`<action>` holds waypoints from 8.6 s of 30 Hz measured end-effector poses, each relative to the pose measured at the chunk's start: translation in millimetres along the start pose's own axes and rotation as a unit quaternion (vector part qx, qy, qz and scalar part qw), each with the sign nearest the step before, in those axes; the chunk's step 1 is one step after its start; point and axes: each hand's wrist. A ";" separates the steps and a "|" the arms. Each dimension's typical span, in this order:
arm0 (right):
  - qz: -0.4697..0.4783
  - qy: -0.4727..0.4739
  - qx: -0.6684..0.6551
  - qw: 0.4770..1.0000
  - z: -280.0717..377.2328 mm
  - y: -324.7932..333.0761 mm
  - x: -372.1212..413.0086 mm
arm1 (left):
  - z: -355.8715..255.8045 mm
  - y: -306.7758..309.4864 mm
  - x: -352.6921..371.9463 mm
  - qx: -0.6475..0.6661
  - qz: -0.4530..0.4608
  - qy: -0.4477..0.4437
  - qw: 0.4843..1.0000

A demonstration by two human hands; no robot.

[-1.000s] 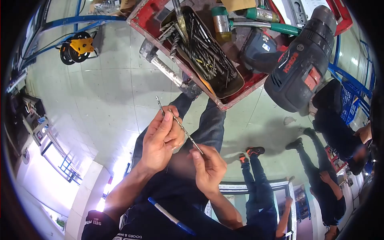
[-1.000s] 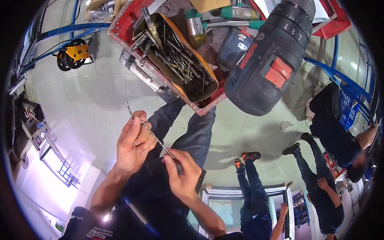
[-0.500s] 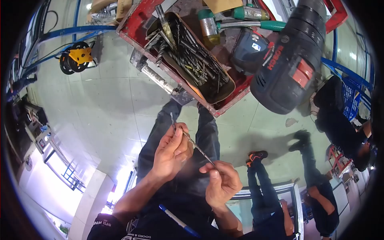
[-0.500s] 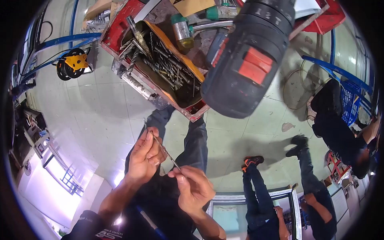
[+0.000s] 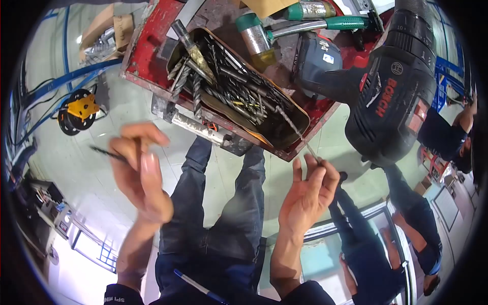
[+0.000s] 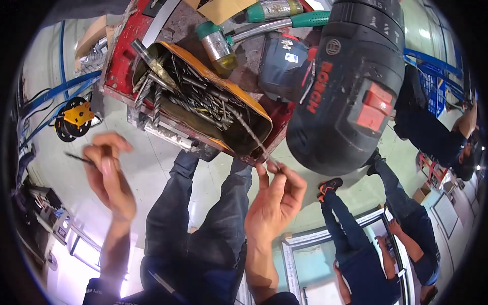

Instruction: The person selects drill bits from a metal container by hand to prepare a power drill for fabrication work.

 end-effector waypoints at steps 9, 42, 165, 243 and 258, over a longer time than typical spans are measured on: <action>-0.027 0.012 0.046 0.998 -17.9 -44.8 -1.0 | 18.3 23.6 -64.0 0.043 0.044 0.090 0.994; -0.001 0.399 0.465 0.790 -5.5 -52.6 -26.2 | 80.7 57.1 234.3 -0.075 0.217 0.473 0.851; 0.351 0.284 0.617 0.644 -2.2 -115.9 -82.7 | 27.4 28.0 107.8 0.175 0.070 0.471 0.862; 0.373 -0.079 0.014 0.924 80.5 -63.9 43.8 | -99.6 17.2 -15.8 0.240 0.109 0.310 0.913; 0.379 -0.082 -0.010 0.922 82.7 -63.3 29.7 | -96.6 9.8 -27.6 0.238 0.116 0.309 0.913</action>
Point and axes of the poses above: each hand's wrist, its own x-axis away from the middle knuckle, its own y-axis out of the back of the hand, z = x × y, and after that the axes turned 7 degrees about x, right-handed
